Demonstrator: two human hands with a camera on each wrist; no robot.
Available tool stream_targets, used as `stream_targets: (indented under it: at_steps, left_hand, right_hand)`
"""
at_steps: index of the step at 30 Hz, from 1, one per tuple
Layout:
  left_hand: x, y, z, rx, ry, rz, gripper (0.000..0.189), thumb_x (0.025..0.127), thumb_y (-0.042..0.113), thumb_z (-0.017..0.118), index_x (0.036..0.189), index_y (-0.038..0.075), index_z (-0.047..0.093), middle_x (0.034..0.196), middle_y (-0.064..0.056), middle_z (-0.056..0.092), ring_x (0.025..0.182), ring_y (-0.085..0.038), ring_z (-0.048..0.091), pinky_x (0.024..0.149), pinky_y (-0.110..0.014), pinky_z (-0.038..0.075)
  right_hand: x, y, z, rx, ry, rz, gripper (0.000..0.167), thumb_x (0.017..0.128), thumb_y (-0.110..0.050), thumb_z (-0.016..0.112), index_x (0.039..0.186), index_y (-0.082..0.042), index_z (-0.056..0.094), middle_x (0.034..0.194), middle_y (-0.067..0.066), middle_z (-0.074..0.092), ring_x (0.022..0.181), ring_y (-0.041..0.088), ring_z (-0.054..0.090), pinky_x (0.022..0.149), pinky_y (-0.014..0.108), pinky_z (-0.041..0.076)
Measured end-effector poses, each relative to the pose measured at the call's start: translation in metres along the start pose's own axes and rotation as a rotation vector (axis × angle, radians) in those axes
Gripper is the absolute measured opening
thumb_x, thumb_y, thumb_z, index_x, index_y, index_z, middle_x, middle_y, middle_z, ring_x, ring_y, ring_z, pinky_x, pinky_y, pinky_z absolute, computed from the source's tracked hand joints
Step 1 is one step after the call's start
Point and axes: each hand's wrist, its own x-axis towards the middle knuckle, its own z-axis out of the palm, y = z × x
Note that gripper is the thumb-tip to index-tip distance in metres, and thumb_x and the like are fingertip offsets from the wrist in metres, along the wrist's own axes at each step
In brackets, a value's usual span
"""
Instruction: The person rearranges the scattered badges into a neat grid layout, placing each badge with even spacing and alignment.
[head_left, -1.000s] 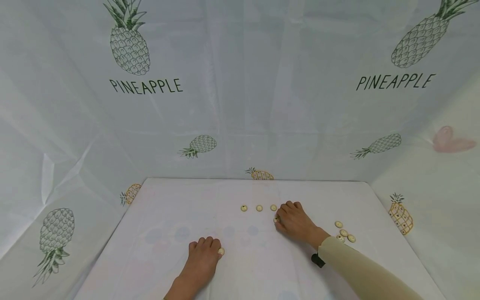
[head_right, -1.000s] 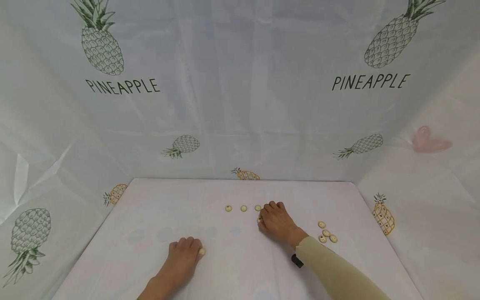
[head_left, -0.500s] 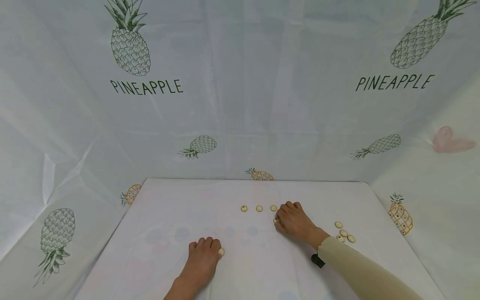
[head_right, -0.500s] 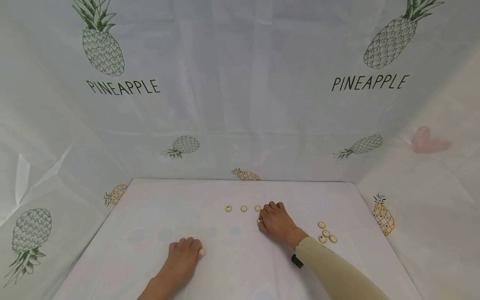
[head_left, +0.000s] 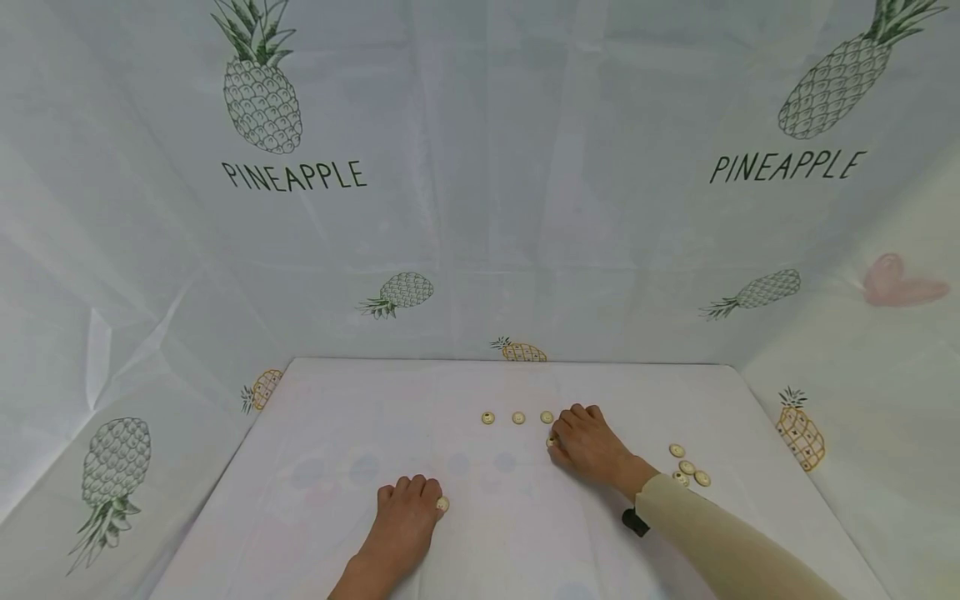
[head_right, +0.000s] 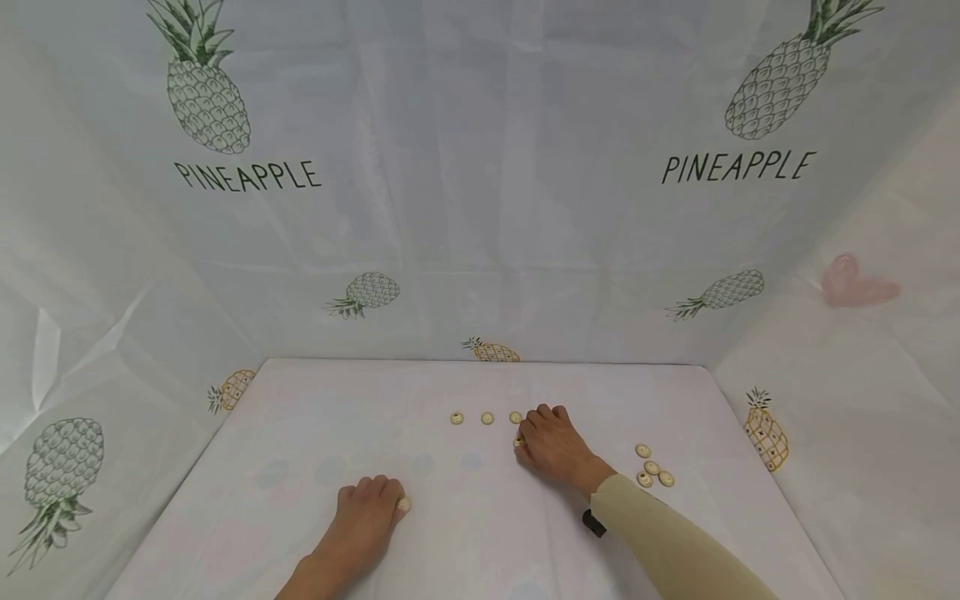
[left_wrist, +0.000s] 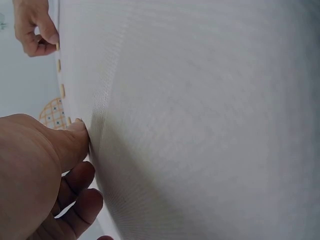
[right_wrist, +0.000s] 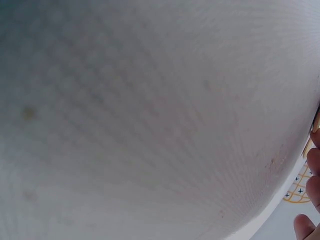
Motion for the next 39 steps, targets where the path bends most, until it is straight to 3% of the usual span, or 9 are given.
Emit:
stream_targets:
  at_steps: [10,18,29,35,39]
  left_hand:
    - [-0.002,0.003,0.0,-0.01,-0.001,0.01,0.024,0.093,0.027,0.079,0.101,0.013,0.061,0.092,0.0,0.057,0.082,-0.018,0.049,0.075,-0.045,0.04]
    - [-0.002,0.003,0.0,-0.012,-0.018,0.006,0.025,0.094,0.028,0.078,0.103,0.012,0.061,0.092,-0.001,0.058,0.082,-0.018,0.049,0.076,-0.046,0.042]
    - [-0.001,0.002,-0.007,-0.03,-0.054,-0.022,0.025,0.096,0.028,0.077,0.101,0.013,0.057,0.093,0.0,0.055,0.081,-0.018,0.047,0.077,-0.047,0.042]
    - [-0.001,0.003,-0.008,-0.061,-0.076,-0.044,0.022,0.097,0.028,0.075,0.101,0.014,0.058,0.091,0.002,0.053,0.08,-0.016,0.044,0.078,-0.047,0.042]
    - [0.0,0.005,-0.009,-0.076,-0.094,-0.056,0.021,0.099,0.029,0.073,0.102,0.015,0.058,0.091,0.002,0.052,0.081,-0.016,0.044,0.079,-0.048,0.042]
  right_hand:
    - [-0.006,0.003,-0.007,0.016,-0.001,0.038,0.022,0.096,-0.03,0.076,0.101,-0.011,0.069,0.098,0.002,0.064,0.094,0.023,0.051,0.09,0.047,0.042]
    - [-0.021,0.023,-0.019,-0.037,0.051,0.086,0.021,0.094,-0.026,0.079,0.103,-0.009,0.07,0.102,0.004,0.067,0.096,0.025,0.054,0.09,0.048,0.044]
    - [-0.074,0.071,-0.058,-0.054,0.124,0.132,0.021,0.089,-0.021,0.083,0.099,-0.008,0.069,0.096,0.005,0.065,0.092,0.027,0.055,0.085,0.052,0.043]
    - [-0.11,0.083,-0.07,-0.088,0.176,0.128,0.023,0.084,-0.02,0.083,0.097,-0.007,0.069,0.095,0.006,0.066,0.09,0.03,0.056,0.082,0.054,0.043]
    - [-0.136,0.086,-0.072,-0.095,0.169,0.151,0.025,0.081,-0.019,0.084,0.097,-0.008,0.069,0.095,0.006,0.066,0.091,0.03,0.057,0.082,0.055,0.043]
